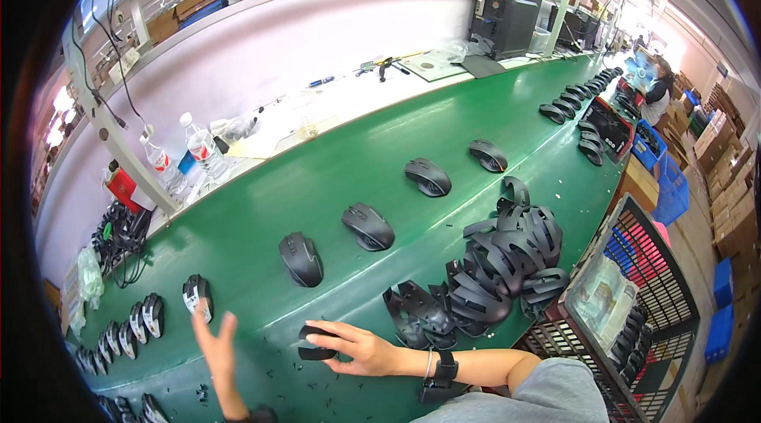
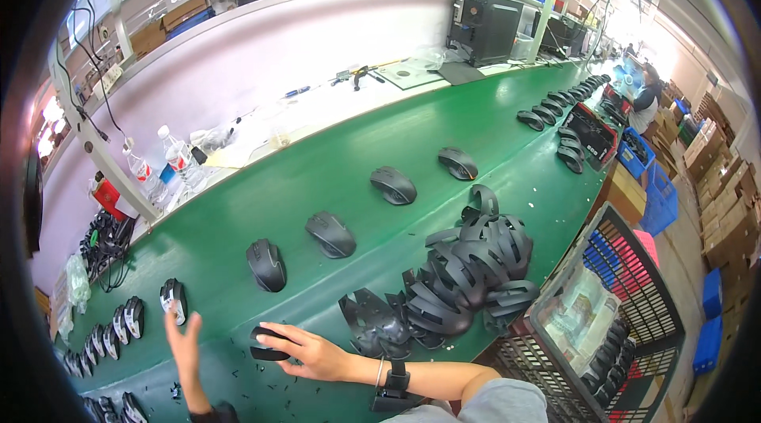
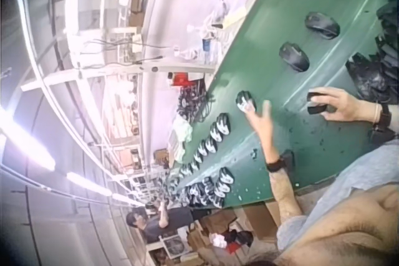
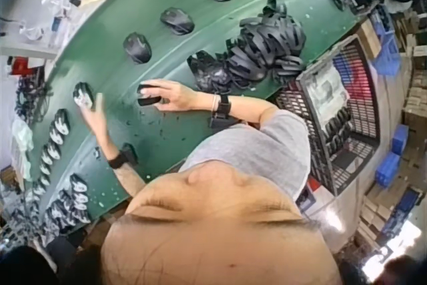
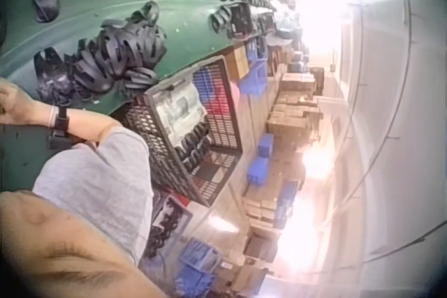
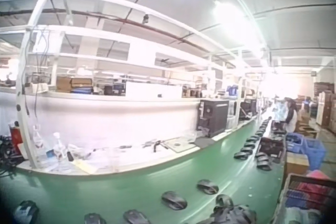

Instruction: The person repeatedly picks up a computer mouse and a black plastic shell from a green workbench. They align and snap the shell onto the mouse body, then place the assembled unit back on the table. The process is repeated for multiple units in a continuous assembly loop.

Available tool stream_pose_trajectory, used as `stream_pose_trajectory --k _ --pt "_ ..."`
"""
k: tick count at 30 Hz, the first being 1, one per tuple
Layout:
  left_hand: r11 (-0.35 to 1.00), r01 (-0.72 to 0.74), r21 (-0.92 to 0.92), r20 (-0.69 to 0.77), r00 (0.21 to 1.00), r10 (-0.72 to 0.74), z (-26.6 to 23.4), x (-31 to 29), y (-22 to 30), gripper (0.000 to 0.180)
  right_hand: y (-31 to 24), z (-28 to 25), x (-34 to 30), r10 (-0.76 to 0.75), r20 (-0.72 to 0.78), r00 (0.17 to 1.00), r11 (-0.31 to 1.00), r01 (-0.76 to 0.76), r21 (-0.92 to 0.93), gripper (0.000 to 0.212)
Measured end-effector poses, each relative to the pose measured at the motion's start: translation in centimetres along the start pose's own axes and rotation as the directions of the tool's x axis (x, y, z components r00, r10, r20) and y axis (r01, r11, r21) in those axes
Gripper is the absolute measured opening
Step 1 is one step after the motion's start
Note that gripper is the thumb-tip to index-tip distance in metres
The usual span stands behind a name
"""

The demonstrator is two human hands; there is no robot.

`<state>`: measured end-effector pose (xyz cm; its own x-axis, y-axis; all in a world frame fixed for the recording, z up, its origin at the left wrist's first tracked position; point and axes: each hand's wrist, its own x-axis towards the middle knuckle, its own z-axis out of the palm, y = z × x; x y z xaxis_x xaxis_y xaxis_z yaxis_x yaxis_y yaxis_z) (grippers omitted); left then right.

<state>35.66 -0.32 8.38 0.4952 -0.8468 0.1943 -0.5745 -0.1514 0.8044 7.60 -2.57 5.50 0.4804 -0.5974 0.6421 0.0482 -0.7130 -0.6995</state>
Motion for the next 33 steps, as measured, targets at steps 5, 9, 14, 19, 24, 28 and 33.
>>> stream_pose_trajectory --k 5,9,14,19,24,28,33 --pt "0.751 0.217 0.624 -0.197 0.973 -0.117 -1.4 9.0 -13.4 0.075 0.1 0.3 -0.4 -0.077 0.083 0.994 0.996 0.080 -0.036 0.056" --pt "0.938 0.104 0.331 -0.119 0.991 -0.068 -0.4 9.6 -15.0 0.060 0.7 0.5 -0.4 -0.087 0.083 0.993 0.993 0.094 -0.075 0.051" --pt "0.993 0.014 0.119 -0.287 0.958 0.021 -0.1 8.6 -12.7 0.075 0.5 0.4 0.3 -0.114 0.082 0.990 0.983 0.124 -0.136 0.040" --pt "0.872 0.283 -0.400 0.090 0.959 -0.269 0.9 3.2 -5.1 0.068 -0.4 0.2 0.4 -0.020 0.048 0.999 0.922 0.037 -0.386 0.039" --pt "-0.126 0.534 -0.836 0.549 0.806 -0.223 2.4 -5.7 -1.1 0.027 0.0 1.0 -0.5 0.044 -0.052 0.998 0.957 -0.057 -0.286 0.057" --pt "-0.234 0.522 -0.820 0.569 0.783 -0.252 3.0 -9.7 2.5 0.029 -0.7 1.0 0.1 0.058 0.005 0.998 0.970 -0.055 -0.236 0.067" --pt "0.111 0.464 -0.879 0.387 0.829 -0.404 4.4 -11.0 3.6 0.032 -0.9 1.3 -0.4 0.170 0.011 0.985 0.980 -0.167 -0.111 0.080"
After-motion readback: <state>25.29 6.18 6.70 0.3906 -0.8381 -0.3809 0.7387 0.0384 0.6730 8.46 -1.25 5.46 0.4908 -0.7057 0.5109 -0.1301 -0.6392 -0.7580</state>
